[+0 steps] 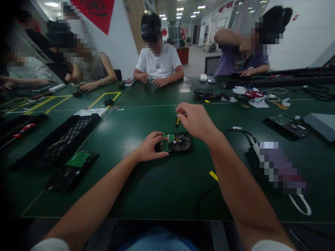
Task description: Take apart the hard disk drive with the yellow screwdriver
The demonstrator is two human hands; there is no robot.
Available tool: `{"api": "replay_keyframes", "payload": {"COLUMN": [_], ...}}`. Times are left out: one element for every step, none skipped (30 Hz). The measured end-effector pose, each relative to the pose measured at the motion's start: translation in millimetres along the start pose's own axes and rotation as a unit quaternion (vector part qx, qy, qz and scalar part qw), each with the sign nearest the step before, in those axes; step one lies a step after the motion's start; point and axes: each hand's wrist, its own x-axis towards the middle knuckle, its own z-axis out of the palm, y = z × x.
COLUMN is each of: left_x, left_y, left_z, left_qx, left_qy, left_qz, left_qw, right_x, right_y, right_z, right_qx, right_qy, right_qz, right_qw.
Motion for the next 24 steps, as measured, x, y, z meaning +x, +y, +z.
{"api": "replay_keyframes", "payload": {"left_x": [-0.8,-1.7,-2.6,-3.6,-4.4,-5.2,-5.8,-6.3,-6.6,-6.9,-7.1,-7.2,-7.4,-7.5,-7.6,-7.7,-7.8,-7.9,-8.0,-8.0,-8.0,-7.9,-7.9,-7.9], "left_y": [0.1,0.3,0.4,0.3,0.0,-0.5,-1.1,-1.8,-2.4,-2.9,-3.2,-3.2,-2.9,-2.5,-2.0,-1.4,-1.0,-0.7,-0.5,-0.5,-0.7,-0.9,-1.2,-1.5], "left_z": [-1.6,-3.4,-5.2,-6.8,-8.1,-9.0,-9.4,-9.3,-8.8,-7.8,-6.6,-5.3,-4.1,-2.9,-1.9,-1.2,-0.7,-0.3,-0.1,0.1,0.2,0.4,0.5,0.7], "left_qx": [0.0,-0.001,-0.002,-0.003,-0.004,-0.003,-0.001,0.002,0.006,0.01,0.014,0.017,0.019,0.02,0.02,0.021,0.021,0.022,0.024,0.024,0.025,0.024,0.024,0.023], "left_qy": [0.001,0.002,0.001,0.0,-0.002,-0.002,-0.001,0.001,0.003,0.007,0.01,0.014,0.017,0.021,0.024,0.027,0.028,0.028,0.028,0.028,0.027,0.027,0.026,0.026], "left_qz": [-0.001,-0.003,-0.005,-0.006,-0.007,-0.008,-0.009,-0.013,-0.017,-0.022,-0.027,-0.03,-0.031,-0.031,-0.03,-0.03,-0.029,-0.029,-0.029,-0.029,-0.03,-0.03,-0.031,-0.033], "left_qw": [1.0,1.0,1.0,1.0,1.0,1.0,1.0,1.0,1.0,1.0,0.999,0.999,0.999,0.999,0.999,0.999,0.999,0.999,0.999,0.999,0.999,0.999,0.999,0.999], "right_x": [0.0,0.1,0.3,0.5,0.7,0.9,1.0,1.0,1.0,0.9,0.8,0.7,0.7,0.8,1.1,1.5,2.1,2.7,3.4,4.2,5.0,5.7,6.3,6.7], "right_y": [-1.3,-2.2,-2.8,-2.9,-2.8,-2.5,-2.0,-1.5,-1.1,-0.7,-0.5,-0.3,-0.1,0.1,0.3,0.6,1.1,1.6,2.2,2.8,3.3,3.8,4.2,4.4], "right_z": [0.8,1.7,2.6,3.7,4.8,6.0,7.2,8.4,9.5,10.5,11.4,12.0,12.6,13.1,13.7,14.4,15.4,16.7,18.4,20.4,22.6,24.9,27.1,29.2], "right_qx": [0.004,0.006,0.007,0.007,0.007,0.006,0.005,0.003,0.001,-0.001,-0.001,-0.001,-0.001,-0.002,-0.002,0.0,0.004,0.01,0.016,0.021,0.023,0.022,0.018,0.014], "right_qy": [0.0,0.001,0.001,0.0,0.0,0.002,0.006,0.011,0.015,0.018,0.02,0.021,0.022,0.023,0.024,0.024,0.023,0.023,0.024,0.027,0.032,0.037,0.043,0.049], "right_qz": [-0.003,-0.007,-0.011,-0.014,-0.016,-0.017,-0.017,-0.018,-0.02,-0.023,-0.024,-0.025,-0.024,-0.022,-0.02,-0.017,-0.016,-0.014,-0.012,-0.012,-0.014,-0.017,-0.022,-0.028], "right_qw": [1.0,1.0,1.0,1.0,1.0,1.0,1.0,1.0,1.0,1.0,1.0,0.999,0.999,0.999,1.0,1.0,1.0,1.0,1.0,0.999,0.999,0.999,0.999,0.998]}}
